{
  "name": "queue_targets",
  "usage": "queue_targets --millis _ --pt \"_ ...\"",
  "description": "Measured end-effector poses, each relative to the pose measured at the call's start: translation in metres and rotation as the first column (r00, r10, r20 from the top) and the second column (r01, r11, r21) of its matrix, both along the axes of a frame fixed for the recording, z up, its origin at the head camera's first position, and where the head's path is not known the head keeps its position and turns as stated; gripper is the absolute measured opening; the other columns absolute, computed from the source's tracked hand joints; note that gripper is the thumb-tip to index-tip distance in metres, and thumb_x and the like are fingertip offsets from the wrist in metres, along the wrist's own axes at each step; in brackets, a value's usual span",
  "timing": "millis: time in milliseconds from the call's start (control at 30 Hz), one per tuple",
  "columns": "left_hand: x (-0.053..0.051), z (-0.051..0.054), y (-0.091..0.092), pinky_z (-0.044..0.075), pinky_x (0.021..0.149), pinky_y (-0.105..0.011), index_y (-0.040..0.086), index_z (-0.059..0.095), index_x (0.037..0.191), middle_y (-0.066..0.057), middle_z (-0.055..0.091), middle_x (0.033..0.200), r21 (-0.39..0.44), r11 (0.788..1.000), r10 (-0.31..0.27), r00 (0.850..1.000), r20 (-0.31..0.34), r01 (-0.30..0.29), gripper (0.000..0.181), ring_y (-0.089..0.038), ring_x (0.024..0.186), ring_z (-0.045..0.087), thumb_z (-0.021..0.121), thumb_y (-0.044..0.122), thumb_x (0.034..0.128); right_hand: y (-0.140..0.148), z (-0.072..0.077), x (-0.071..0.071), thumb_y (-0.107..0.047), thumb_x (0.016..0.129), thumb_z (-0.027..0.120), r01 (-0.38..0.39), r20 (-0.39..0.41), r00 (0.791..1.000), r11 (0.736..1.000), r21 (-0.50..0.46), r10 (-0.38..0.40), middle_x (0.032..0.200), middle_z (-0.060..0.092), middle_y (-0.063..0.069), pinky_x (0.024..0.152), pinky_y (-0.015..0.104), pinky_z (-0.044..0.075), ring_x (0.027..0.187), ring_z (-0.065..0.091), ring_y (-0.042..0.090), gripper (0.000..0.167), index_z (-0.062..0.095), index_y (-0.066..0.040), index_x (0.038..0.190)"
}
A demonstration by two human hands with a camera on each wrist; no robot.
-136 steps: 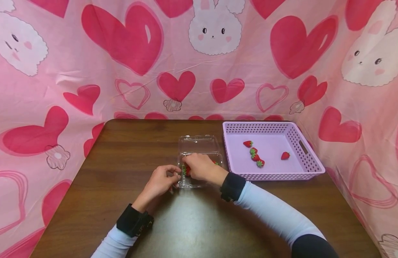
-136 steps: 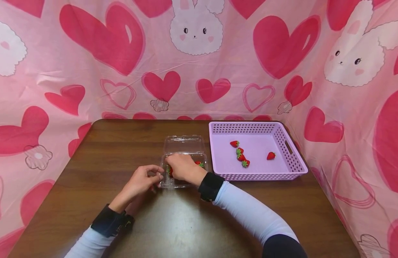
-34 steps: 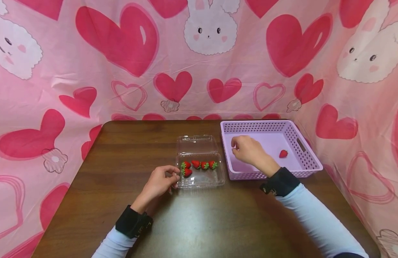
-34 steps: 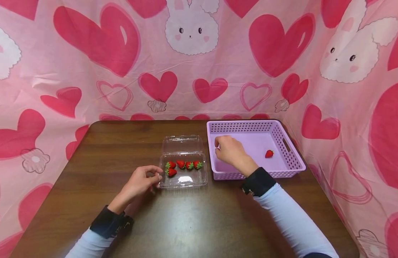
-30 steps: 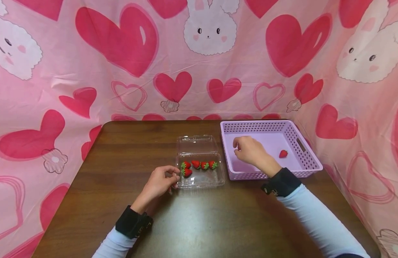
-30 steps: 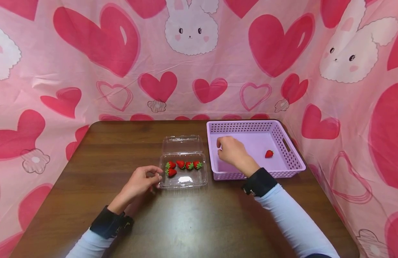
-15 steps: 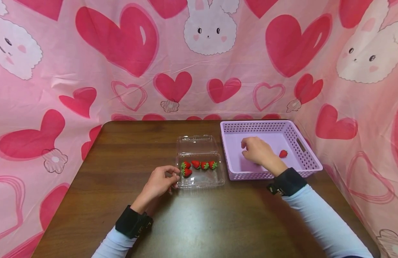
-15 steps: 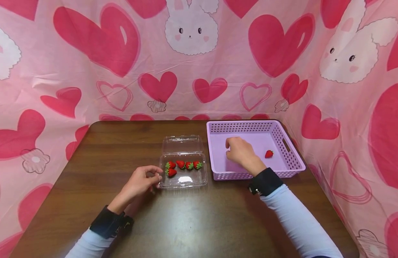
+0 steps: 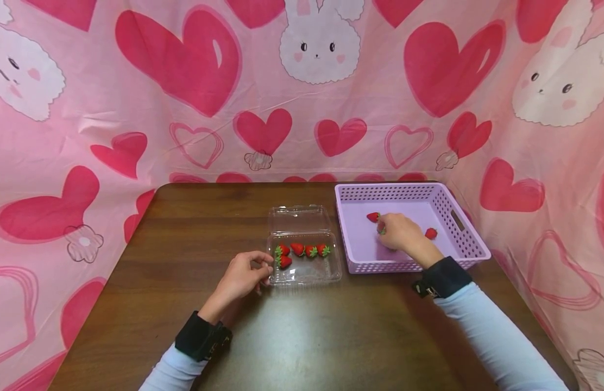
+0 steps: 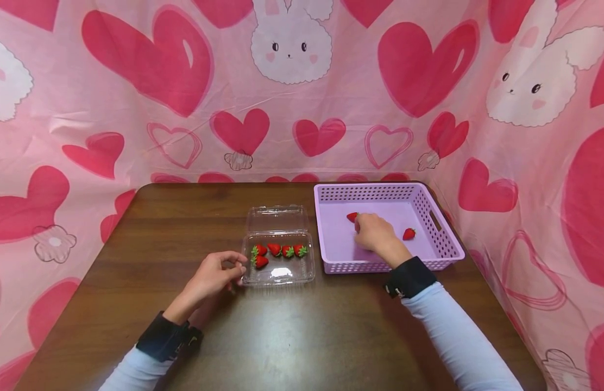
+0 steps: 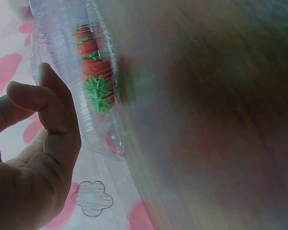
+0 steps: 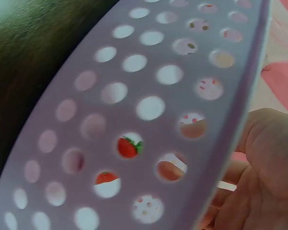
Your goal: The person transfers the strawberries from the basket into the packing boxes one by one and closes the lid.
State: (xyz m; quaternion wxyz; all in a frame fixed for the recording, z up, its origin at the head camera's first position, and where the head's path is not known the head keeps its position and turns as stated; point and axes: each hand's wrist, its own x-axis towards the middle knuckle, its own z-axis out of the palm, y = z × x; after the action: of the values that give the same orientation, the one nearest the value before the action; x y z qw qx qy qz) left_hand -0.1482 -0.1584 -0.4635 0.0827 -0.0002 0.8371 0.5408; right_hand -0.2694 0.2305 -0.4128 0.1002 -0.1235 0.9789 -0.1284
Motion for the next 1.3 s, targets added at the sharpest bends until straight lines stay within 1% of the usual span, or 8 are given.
queue_targets --millis 167,267,400,533,767,967,1167,1300 --pt "0.000 0.000 0.000 0.058 0.054 -0.045 0.000 0.073 0.114 -0.008 0.069 0.072 -0.005 1.000 0.007 1.000 0.011 -0.007 0.018 -0.033 0.062 0.067 0.075 0.002 0.0964 0.006 -0.003 0.000 -0.007 0.085 0.072 0.012 0.027 1.000 1.000 -0.009 -0.012 0.092 0.067 0.014 0.075 0.050 0.049 0.085 0.059 0.034 0.017 0.070 -0.001 0.102" --pt "0.000 0.000 0.000 0.059 0.055 -0.045 0.000 0.073 0.114 -0.007 0.069 0.073 -0.006 1.000 0.011 1.000 0.013 -0.011 0.018 -0.033 0.063 0.068 0.076 0.003 0.0960 0.009 -0.003 0.000 -0.007 0.085 0.072 0.016 0.034 0.999 1.000 -0.009 -0.016 0.095 0.067 0.016 0.074 0.049 0.049 0.087 0.059 0.035 0.018 0.070 -0.001 0.102" --pt "0.000 0.000 0.000 0.059 0.055 -0.045 0.000 0.073 0.114 -0.007 0.069 0.073 -0.004 1.000 0.006 1.000 0.011 -0.006 0.018 -0.033 0.063 0.067 0.075 0.003 0.0965 0.010 -0.003 0.001 -0.007 0.088 0.074 0.028 0.070 0.997 1.000 -0.012 -0.027 0.102 0.069 0.019 0.077 0.050 0.050 0.090 0.059 0.036 0.019 0.070 0.000 0.106" --pt "0.001 -0.001 0.000 0.058 0.054 -0.044 0.000 0.073 0.113 -0.008 0.069 0.073 -0.005 1.000 -0.003 1.000 0.011 0.003 0.016 -0.032 0.062 0.067 0.073 0.003 0.0973 0.012 -0.004 0.002 -0.007 0.089 0.075 0.039 0.098 0.994 0.999 -0.007 -0.038 0.104 0.069 0.019 0.077 0.048 0.050 0.091 0.060 0.036 0.017 0.070 -0.001 0.104" --pt "0.000 0.000 0.000 0.059 0.056 -0.045 0.000 0.073 0.114 -0.008 0.069 0.073 0.006 1.000 0.001 1.000 0.014 -0.001 0.017 -0.032 0.063 0.067 0.074 0.002 0.0973 0.017 -0.006 0.000 -0.006 0.087 0.074 0.032 0.083 0.996 0.999 0.017 -0.033 0.100 0.069 0.018 0.078 0.052 0.051 0.087 0.060 0.036 0.016 0.070 -0.001 0.102" --pt "0.000 0.002 0.001 0.058 0.056 -0.046 0.000 0.073 0.114 -0.007 0.068 0.073 -0.001 1.000 0.005 1.000 0.008 -0.005 0.017 -0.032 0.063 0.067 0.074 0.003 0.0974 0.020 -0.007 0.001 -0.008 0.086 0.075 0.024 0.087 0.996 0.999 0.036 -0.027 0.097 0.068 0.018 0.078 0.053 0.051 0.085 0.060 0.036 0.018 0.069 0.000 0.101" --pt "0.001 0.001 0.001 0.058 0.056 -0.046 0.000 0.073 0.114 -0.007 0.068 0.072 -0.004 1.000 0.002 1.000 0.006 -0.002 0.016 -0.032 0.062 0.066 0.074 0.003 0.0976 0.023 -0.009 0.002 -0.010 0.087 0.077 0.031 0.103 0.994 0.999 0.037 -0.035 0.098 0.069 0.019 0.085 0.057 0.052 0.088 0.061 0.036 0.023 0.069 0.003 0.104" --pt "0.001 0.000 0.000 0.058 0.055 -0.046 0.000 0.073 0.113 -0.007 0.068 0.071 -0.004 1.000 -0.002 1.000 0.002 0.002 0.016 -0.032 0.062 0.066 0.073 0.002 0.0980 0.025 -0.012 0.002 -0.010 0.084 0.076 0.018 0.070 0.997 0.999 0.051 -0.022 0.093 0.069 0.017 0.079 0.055 0.052 0.084 0.062 0.036 0.016 0.069 -0.001 0.095"
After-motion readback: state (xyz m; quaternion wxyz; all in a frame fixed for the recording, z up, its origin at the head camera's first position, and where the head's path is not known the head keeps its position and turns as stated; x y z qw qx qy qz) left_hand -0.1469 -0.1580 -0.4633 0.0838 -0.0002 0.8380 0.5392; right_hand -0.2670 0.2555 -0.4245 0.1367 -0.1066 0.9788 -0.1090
